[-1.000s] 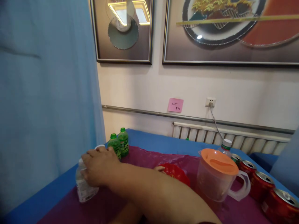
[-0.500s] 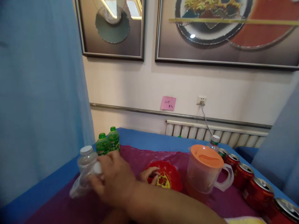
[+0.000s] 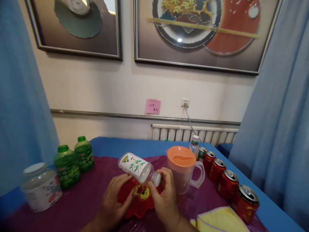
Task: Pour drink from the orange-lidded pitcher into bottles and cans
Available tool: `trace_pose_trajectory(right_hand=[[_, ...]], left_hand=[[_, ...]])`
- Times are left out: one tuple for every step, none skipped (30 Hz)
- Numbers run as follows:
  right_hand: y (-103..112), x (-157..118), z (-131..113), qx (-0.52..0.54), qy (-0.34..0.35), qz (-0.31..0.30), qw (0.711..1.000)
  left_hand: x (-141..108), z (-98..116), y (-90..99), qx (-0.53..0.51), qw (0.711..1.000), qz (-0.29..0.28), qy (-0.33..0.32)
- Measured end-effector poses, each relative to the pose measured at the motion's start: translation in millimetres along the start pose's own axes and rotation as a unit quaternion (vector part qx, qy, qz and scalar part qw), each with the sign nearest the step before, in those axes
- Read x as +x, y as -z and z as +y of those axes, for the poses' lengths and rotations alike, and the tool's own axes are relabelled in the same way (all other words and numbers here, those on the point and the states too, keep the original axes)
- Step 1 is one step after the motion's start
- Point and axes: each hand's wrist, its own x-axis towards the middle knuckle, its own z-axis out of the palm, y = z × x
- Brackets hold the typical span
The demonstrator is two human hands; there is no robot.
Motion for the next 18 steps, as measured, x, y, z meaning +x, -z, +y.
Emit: trace_pose_trajectory(right_hand=[[1.9, -2.1, 1.9, 0.007, -0.003, -0.004, 1.000], [3.6, -4.1, 3.2, 0.013, -0.004, -0.011, 1.000], [5.2, -6.1, 3.9, 0.015, -0.003, -0.021, 1.000], [6.6, -8.0, 4.1, 0.015, -0.002, -0.034, 0.999], [7.8, -9.7, 3.7, 0.015, -0.002, -0.047, 0.999], [8.8, -11.0, 2.9, 0.016, 0.000, -0.058, 0.998], [9.7, -11.9, 1.6, 0.019, 0.002, -0.066, 0.998], [10.5, -12.4, 0.0, 0.025, 0.005, -0.073, 0.997], [11.2, -12.5, -2.1, 0.031, 0.007, -0.082, 0.996], [12.0, -12.2, -4.3, 0.035, 0.009, -0.091, 0.995], [12.8, -11.5, -6.5, 0.035, 0.010, -0.101, 0.994], [13.7, -10.6, -8.7, 0.029, 0.009, -0.111, 0.993], [14.7, -9.6, -10.7, 0.021, 0.007, -0.119, 0.993], [15.6, -8.5, -12.4, 0.011, 0.005, -0.124, 0.992], [16.4, -7.4, -13.7, 0.001, 0.003, -0.129, 0.992], [17.1, -6.4, -14.6, -0.007, 0.002, -0.132, 0.991], [17.6, -5.7, -15.0, -0.013, 0.001, -0.136, 0.991], [17.9, -5.2, -15.1, -0.016, -0.001, -0.138, 0.990]], left_hand=[[0.8, 0.0, -0.8, 0.031, 0.999, -0.007, -0.011], [1.7, -0.4, -1.5, 0.063, 0.998, -0.017, -0.020], [2.5, -1.2, -2.2, 0.092, 0.995, -0.029, -0.030], [3.2, -2.5, -2.9, 0.116, 0.992, -0.039, -0.039], [3.8, -4.2, -3.5, 0.135, 0.989, -0.047, -0.046], [4.4, -6.3, -4.0, 0.149, 0.986, -0.055, -0.052], [5.0, -8.5, -4.3, 0.159, 0.984, -0.062, -0.059], [5.7, -10.6, -4.5, 0.166, 0.982, -0.068, -0.066], [6.4, -12.6, -4.4, 0.171, 0.980, -0.069, -0.069], [7.2, -14.2, -4.1, 0.175, 0.980, -0.067, -0.069], [8.1, -15.4, -3.6, 0.177, 0.980, -0.063, -0.065], [8.9, -16.3, -2.8, 0.179, 0.980, -0.054, -0.060], [9.6, -16.8, -2.0, 0.181, 0.981, -0.046, -0.054], [10.3, -17.1, -1.2, 0.182, 0.981, -0.040, -0.049], [10.9, -17.0, -0.5, 0.183, 0.981, -0.035, -0.047], [11.4, -16.9, 0.1, 0.183, 0.981, -0.032, -0.048], [11.8, -16.6, 0.6, 0.184, 0.981, -0.032, -0.049], [12.1, -16.3, 0.8, 0.185, 0.981, -0.034, -0.050]])
